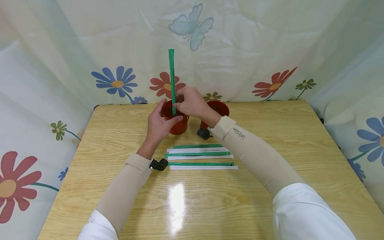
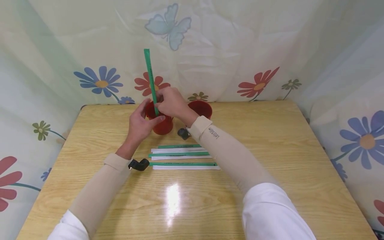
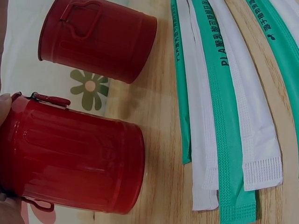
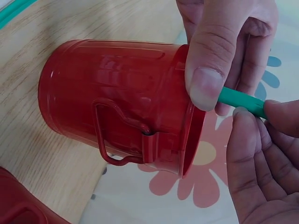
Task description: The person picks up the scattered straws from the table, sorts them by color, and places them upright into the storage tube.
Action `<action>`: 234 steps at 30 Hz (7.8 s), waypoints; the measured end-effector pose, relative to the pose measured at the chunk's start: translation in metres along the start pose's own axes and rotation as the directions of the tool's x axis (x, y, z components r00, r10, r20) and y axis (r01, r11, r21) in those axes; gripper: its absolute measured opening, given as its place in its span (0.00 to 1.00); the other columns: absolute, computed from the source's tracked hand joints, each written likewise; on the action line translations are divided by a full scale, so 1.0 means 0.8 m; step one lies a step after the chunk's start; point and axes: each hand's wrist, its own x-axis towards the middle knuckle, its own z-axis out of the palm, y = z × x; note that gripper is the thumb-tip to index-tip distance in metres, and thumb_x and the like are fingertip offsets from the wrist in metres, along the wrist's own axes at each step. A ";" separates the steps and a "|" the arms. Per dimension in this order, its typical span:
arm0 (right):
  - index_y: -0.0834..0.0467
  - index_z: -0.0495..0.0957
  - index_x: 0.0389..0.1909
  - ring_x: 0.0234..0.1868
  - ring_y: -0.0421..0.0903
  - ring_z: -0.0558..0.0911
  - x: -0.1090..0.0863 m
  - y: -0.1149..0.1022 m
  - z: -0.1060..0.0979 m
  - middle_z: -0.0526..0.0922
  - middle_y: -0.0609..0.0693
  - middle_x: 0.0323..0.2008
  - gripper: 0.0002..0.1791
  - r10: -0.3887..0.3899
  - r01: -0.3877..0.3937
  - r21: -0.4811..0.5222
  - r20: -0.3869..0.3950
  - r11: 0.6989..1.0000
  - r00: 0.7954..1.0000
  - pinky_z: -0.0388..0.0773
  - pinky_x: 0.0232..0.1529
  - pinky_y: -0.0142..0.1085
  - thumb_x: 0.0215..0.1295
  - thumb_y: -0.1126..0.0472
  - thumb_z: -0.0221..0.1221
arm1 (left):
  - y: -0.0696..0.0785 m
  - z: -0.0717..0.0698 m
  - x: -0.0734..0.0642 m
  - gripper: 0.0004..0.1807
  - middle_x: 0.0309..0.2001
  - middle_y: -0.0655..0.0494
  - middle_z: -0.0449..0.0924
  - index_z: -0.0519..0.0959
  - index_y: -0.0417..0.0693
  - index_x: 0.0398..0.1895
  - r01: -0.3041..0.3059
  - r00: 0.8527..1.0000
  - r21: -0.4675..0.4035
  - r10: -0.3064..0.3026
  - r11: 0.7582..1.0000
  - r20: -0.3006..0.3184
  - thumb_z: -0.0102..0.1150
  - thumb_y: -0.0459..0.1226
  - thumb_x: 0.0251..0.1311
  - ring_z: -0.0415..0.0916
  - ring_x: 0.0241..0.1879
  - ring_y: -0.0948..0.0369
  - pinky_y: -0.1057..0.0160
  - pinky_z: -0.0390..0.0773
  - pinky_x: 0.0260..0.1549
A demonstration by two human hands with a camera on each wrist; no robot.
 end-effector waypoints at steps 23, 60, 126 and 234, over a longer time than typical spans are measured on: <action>0.60 0.91 0.29 0.27 0.49 0.76 -0.025 -0.020 -0.041 0.82 0.52 0.20 0.17 0.117 -0.140 -0.293 -0.095 0.946 0.989 0.70 0.25 0.35 0.74 0.55 0.61 | 0.005 0.002 -0.003 0.48 0.76 0.51 0.69 0.60 0.53 0.82 0.048 0.999 -0.009 -0.049 0.999 -0.018 0.75 0.43 0.61 0.70 0.73 0.51 0.47 0.80 0.66; 0.66 0.89 0.36 0.34 0.49 0.79 -0.179 0.159 -0.049 0.89 0.63 0.35 0.05 0.099 -0.099 0.024 -0.016 0.995 0.995 0.77 0.35 0.28 0.69 0.69 0.65 | 0.002 0.001 0.000 0.51 0.80 0.52 0.64 0.56 0.53 0.83 0.048 0.999 -0.032 -0.049 0.998 -0.012 0.76 0.42 0.60 0.65 0.77 0.50 0.44 0.80 0.65; 0.64 0.86 0.43 0.44 0.49 0.81 -0.198 0.211 -0.024 0.88 0.56 0.43 0.06 0.097 -0.087 -0.054 0.206 0.995 0.974 0.80 0.48 0.37 0.71 0.71 0.61 | 0.005 0.006 0.000 0.51 0.79 0.50 0.66 0.57 0.50 0.82 0.053 0.999 -0.018 -0.053 0.998 0.002 0.76 0.41 0.60 0.66 0.77 0.50 0.43 0.80 0.65; 0.63 0.88 0.39 0.33 0.48 0.84 -0.045 0.010 -0.023 0.88 0.57 0.32 0.05 -0.038 0.087 0.221 -0.218 0.971 0.975 0.83 0.37 0.34 0.67 0.64 0.68 | 0.004 0.001 0.001 0.52 0.77 0.43 0.67 0.55 0.49 0.82 -0.061 0.998 0.135 0.062 0.989 -0.006 0.76 0.43 0.59 0.69 0.73 0.47 0.46 0.80 0.66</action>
